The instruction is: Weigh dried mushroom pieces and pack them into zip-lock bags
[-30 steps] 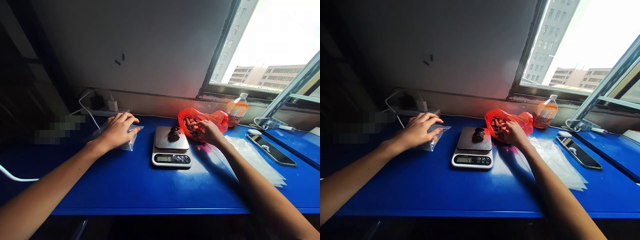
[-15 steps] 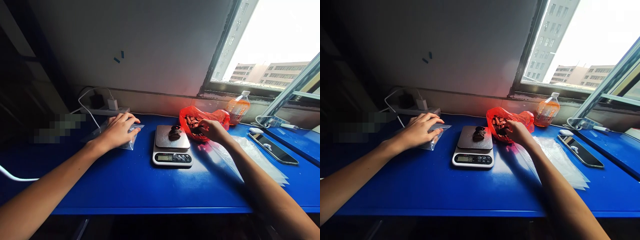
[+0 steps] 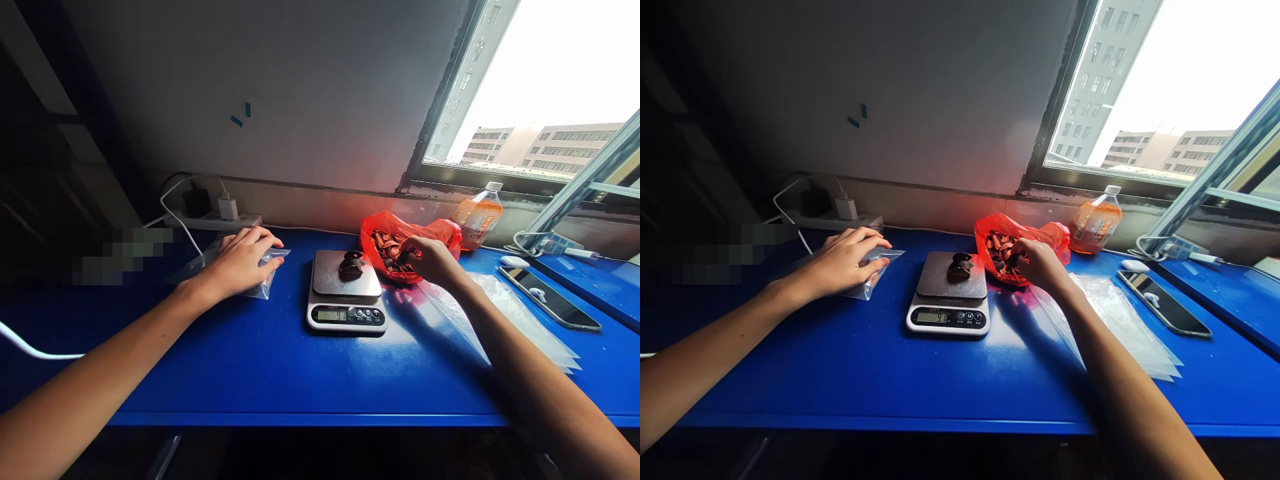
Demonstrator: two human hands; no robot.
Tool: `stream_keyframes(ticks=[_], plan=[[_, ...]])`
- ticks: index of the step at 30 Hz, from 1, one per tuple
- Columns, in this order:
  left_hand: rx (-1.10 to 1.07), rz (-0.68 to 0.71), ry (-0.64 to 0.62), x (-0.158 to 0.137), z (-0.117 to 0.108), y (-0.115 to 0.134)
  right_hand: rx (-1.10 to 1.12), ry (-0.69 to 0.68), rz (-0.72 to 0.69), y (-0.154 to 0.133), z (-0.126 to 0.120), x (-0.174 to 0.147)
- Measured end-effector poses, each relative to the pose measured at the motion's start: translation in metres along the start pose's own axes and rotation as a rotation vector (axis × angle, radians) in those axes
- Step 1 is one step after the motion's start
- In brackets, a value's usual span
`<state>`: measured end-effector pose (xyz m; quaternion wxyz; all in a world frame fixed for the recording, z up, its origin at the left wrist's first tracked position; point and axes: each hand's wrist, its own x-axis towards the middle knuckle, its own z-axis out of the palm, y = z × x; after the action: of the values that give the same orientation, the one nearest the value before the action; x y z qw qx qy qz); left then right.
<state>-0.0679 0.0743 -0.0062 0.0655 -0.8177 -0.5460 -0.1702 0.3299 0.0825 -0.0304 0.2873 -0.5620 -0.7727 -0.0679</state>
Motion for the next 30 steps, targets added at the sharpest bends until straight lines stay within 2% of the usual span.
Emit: stream_keyframes(ticks=[3, 7, 12, 17, 19, 26, 30], plan=[[-0.001, 0.005, 0.007, -0.001, -0.001, 0.0, -0.009, -0.056, 0.013, -0.001, -0.001, -0.001], [-0.01, 0.01, -0.012, -0.001, 0.001, 0.001, -0.009, -0.15, -0.037, -0.002, -0.003, -0.002], [-0.02, 0.019, -0.04, -0.002, 0.008, 0.0, -0.011, -0.156, -0.061, -0.005, -0.004, -0.003], [-0.036, 0.03, -0.07, -0.002, 0.011, 0.0, 0.012, -0.188, -0.022, -0.003, -0.005, -0.002], [-0.031, 0.033, -0.078, -0.001, 0.012, 0.001, 0.023, -0.151, 0.018, -0.001, -0.006, -0.001], [-0.006, 0.043, -0.088, 0.0, 0.015, 0.0, 0.065, 0.131, 0.266, 0.013, -0.006, 0.003], [-0.001, 0.038, -0.102, 0.0, 0.017, -0.001, 0.165, 0.134, 0.335, 0.013, -0.001, 0.002]])
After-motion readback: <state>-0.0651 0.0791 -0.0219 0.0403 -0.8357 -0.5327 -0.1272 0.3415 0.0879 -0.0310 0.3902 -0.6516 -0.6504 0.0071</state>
